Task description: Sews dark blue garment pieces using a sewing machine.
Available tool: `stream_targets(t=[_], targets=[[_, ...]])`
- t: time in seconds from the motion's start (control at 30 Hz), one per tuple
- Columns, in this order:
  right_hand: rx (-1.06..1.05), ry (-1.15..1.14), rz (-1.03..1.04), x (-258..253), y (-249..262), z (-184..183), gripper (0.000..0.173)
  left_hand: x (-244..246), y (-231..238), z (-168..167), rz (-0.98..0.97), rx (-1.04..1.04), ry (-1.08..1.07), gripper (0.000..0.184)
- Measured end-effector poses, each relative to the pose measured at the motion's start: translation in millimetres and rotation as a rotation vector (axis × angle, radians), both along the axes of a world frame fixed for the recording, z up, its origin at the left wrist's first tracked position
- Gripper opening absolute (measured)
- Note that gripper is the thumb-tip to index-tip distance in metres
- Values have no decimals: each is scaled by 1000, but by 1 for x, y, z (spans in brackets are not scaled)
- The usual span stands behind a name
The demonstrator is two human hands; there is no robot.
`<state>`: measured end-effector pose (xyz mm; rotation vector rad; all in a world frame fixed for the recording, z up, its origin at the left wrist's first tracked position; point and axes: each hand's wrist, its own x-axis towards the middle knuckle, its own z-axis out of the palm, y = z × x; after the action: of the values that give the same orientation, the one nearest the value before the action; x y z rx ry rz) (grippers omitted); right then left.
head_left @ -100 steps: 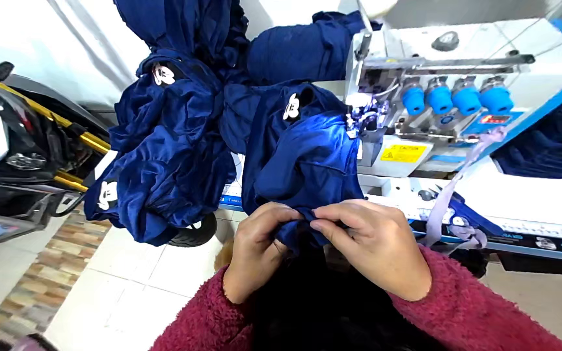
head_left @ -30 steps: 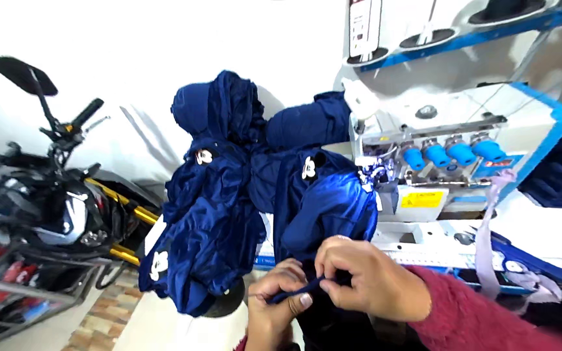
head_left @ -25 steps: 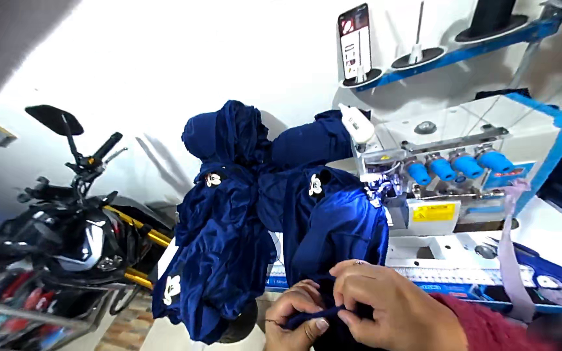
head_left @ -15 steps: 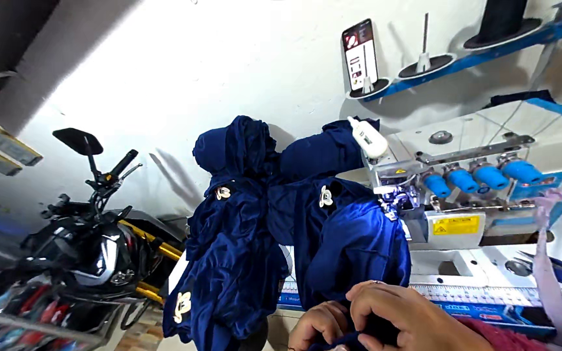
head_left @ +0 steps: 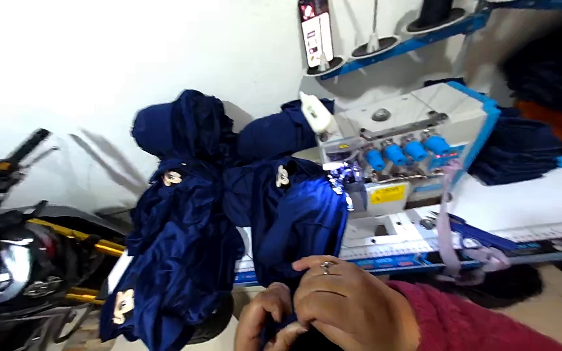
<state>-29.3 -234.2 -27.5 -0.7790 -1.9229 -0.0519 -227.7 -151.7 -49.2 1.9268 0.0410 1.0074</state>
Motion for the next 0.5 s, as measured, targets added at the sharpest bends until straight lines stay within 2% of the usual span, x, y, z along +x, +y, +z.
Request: stream_targets(t=[0.07,0.1,0.2,0.3,0.37,0.43,0.5], targets=[[36,9,3,0,-5,-1,15,1,-5,5,53,16,77,30],[62,12,-5,0,-7,-2,15,1,-5,6,65,44,105,32],[137,8,-42,5,-12,-7,8,1,-9,9,121,163,181,20],[192,89,-93,13,-16,-21,5,5,-12,9,187,299,187,21],[193,175,-286,23,-18,-43,7,8,-12,18,240,373,161,22],[44,323,-562,33,-16,-74,11,10,-10,38,245,419,120,18],[-297,370,-640,34,-8,-95,20,18,-13,57,173,460,102,17]])
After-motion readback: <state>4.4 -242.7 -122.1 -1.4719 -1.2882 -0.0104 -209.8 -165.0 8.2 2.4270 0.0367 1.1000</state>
